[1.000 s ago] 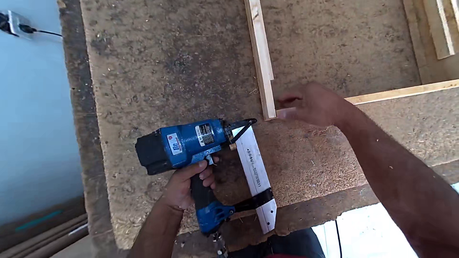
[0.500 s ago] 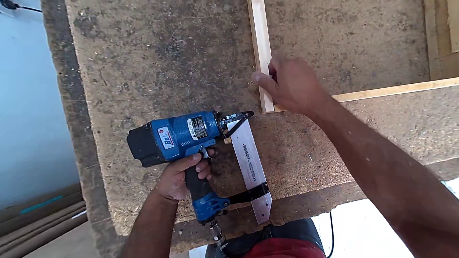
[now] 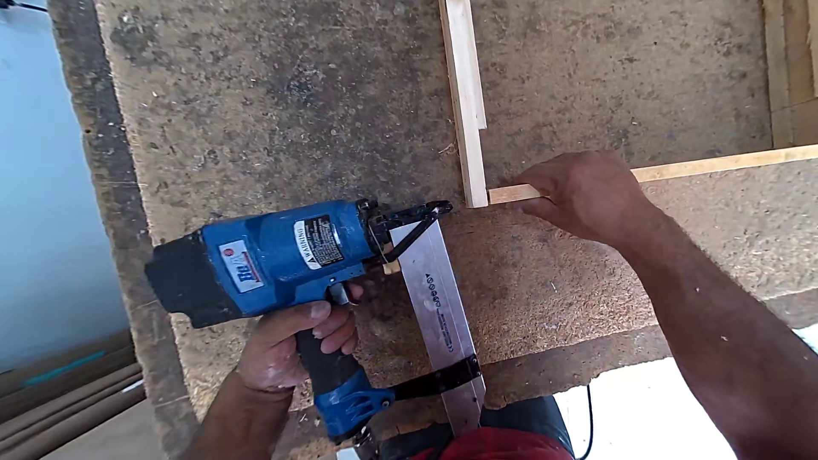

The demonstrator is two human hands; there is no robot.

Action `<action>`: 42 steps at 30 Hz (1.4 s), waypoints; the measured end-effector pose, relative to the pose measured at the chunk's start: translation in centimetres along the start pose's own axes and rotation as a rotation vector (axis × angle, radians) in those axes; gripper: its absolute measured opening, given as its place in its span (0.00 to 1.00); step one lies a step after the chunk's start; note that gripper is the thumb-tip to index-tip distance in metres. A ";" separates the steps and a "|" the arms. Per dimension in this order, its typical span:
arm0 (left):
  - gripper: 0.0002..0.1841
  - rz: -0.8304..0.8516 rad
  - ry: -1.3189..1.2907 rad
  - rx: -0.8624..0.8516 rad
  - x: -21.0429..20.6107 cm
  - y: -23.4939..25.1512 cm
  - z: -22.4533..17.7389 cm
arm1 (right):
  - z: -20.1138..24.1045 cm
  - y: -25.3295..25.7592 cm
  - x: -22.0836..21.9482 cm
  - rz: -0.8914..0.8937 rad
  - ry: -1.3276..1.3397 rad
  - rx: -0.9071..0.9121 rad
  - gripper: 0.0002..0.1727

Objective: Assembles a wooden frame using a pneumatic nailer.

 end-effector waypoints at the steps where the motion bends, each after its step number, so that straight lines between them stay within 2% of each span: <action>1: 0.19 0.022 -0.007 0.002 -0.4 -0.1 -0.5 | 0.0 0.0 0.1 -0.009 0.003 0.006 0.20; 9: 0.18 0.045 0.006 0.051 -2.2 1.0 -1.9 | 0.2 0.0 0.0 -0.011 -0.008 -0.016 0.19; 42: 0.18 0.037 0.028 0.125 -2.8 1.1 -2.9 | 0.7 0.2 -0.3 0.001 -0.043 -0.004 0.17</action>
Point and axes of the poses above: each hand's wrist, its own y-axis towards the middle knuckle, its own x-axis out of the back of the hand, z = x × y, the point moved 5 cm from there along y, towards the middle knuckle, and after that the axes turned 13 degrees about y, right-handed, at the moved point
